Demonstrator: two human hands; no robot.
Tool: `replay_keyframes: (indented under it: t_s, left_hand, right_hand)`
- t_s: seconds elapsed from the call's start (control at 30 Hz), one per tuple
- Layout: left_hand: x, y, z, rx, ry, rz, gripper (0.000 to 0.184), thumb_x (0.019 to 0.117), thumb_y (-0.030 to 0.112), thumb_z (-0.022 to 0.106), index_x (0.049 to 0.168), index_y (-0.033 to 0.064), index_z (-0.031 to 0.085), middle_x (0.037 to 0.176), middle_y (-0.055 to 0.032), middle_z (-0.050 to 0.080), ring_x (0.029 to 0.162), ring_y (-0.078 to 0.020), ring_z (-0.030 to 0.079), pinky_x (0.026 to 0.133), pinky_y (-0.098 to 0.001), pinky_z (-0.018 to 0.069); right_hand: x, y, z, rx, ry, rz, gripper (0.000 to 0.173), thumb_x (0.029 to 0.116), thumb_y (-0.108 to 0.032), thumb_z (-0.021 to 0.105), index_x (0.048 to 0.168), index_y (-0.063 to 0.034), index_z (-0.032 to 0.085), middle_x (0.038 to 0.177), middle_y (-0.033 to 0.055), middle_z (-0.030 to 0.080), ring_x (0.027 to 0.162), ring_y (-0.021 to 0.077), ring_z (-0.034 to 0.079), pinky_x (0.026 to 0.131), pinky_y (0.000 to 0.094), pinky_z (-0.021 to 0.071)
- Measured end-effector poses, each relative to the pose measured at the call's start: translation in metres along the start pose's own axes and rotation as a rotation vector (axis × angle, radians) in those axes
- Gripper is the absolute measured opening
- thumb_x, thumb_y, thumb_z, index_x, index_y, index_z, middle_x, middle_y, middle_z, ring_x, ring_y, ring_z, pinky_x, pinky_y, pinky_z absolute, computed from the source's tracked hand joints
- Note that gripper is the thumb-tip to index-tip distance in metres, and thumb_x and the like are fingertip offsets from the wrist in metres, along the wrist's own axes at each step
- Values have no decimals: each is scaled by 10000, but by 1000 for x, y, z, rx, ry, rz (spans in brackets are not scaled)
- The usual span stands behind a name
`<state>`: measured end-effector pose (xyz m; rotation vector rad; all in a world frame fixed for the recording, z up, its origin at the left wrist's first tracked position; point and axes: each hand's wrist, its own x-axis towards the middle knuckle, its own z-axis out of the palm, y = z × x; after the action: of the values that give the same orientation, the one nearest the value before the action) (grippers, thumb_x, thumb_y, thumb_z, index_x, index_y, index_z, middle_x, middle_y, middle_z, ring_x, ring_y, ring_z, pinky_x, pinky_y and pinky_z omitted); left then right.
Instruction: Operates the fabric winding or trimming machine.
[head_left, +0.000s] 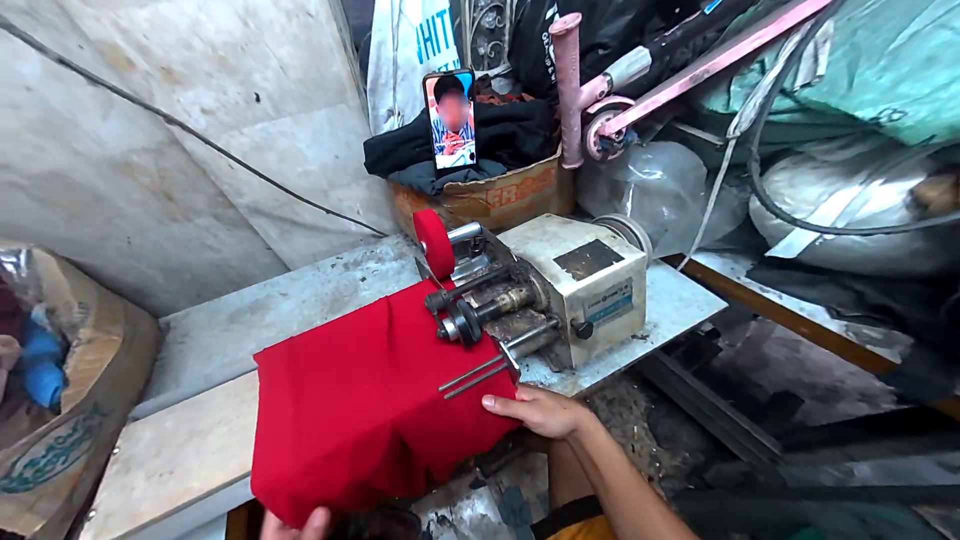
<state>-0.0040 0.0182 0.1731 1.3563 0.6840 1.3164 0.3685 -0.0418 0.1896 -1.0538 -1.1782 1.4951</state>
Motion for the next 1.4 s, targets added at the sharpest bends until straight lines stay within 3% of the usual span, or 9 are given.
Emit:
replay_keyframes:
  t_s: [0.1, 0.17, 0.3, 0.4, 0.57, 0.67, 1.07, 1.23, 1.4]
  left_hand:
    - [-6, 1, 8, 87, -54, -59, 386, 873, 225, 809, 1224, 265, 653, 1107, 115, 758, 1032, -43, 710, 940, -289, 594]
    - [-4, -2, -3, -69, -25, -1, 408, 916, 272, 759, 1303, 291, 631, 1187, 98, 733, 1104, -51, 683, 985, -316, 571]
    - [-3, -3, 8, 115, 54, -42, 420, 891, 131, 771, 1263, 173, 581, 1105, 112, 744, 1049, -43, 698, 953, -295, 588]
    - [-6, -2, 5, -8, 42, 13, 365, 894, 253, 782, 1238, 270, 661, 1134, 108, 750, 1068, -38, 694, 967, -293, 577]
    - [-4, 0, 1, 105, 47, -11, 444, 885, 188, 793, 1271, 210, 576, 1114, 126, 740, 1059, -38, 691, 961, -288, 578]
    - [-6, 1, -5, -42, 20, 19, 401, 909, 294, 762, 1288, 298, 628, 1182, 119, 732, 1110, -36, 677, 992, -301, 564]
    - [-7, -15, 7, 138, 55, -35, 354, 949, 165, 714, 1274, 189, 578, 1135, 128, 730, 1079, -37, 682, 986, -291, 568]
    - [-5, -11, 3, -175, 16, 46, 320, 950, 333, 706, 1267, 312, 667, 1184, 99, 735, 1117, -41, 678, 988, -305, 568]
    - [-8, -12, 22, 90, -20, -33, 329, 881, 260, 799, 1182, 306, 674, 1086, 143, 758, 1019, -12, 705, 924, -259, 595]
  right_hand:
    - [2, 1, -1, 20, -18, -12, 296, 1077, -312, 511, 1233, -100, 648, 1108, -49, 742, 1063, 28, 684, 996, 274, 553]
    - [1, 2, -1, 31, -27, -21, 293, 1077, -307, 512, 1234, -102, 650, 1110, -48, 743, 1067, 32, 685, 999, 278, 554]
    - [2, 3, -1, 30, -16, -24, 292, 1076, -304, 514, 1241, -101, 644, 1107, -48, 746, 1065, 39, 689, 999, 288, 559]
    - [3, 4, -2, 45, -26, -26, 292, 1075, -305, 516, 1236, -99, 647, 1101, -44, 749, 1055, 45, 695, 992, 292, 563]
    - [3, 4, -3, 40, -5, 3, 320, 1066, -337, 529, 1248, -98, 641, 1106, -35, 746, 1057, 49, 695, 994, 297, 562]
    - [2, 3, -3, 23, -3, 1, 318, 1066, -342, 528, 1241, -104, 644, 1097, -44, 748, 1049, 42, 696, 986, 290, 565]
    - [3, 5, -3, 9, -16, -6, 298, 1064, -331, 537, 1226, -111, 657, 1099, -54, 745, 1057, 29, 687, 992, 283, 556]
    - [2, 6, -3, 31, -19, -20, 296, 1066, -318, 535, 1246, -108, 643, 1113, -53, 743, 1071, 37, 685, 1004, 289, 553]
    - [2, 6, -3, 104, -6, -18, 260, 1062, -296, 545, 1226, -117, 639, 1102, -56, 745, 1062, 43, 690, 996, 291, 556]
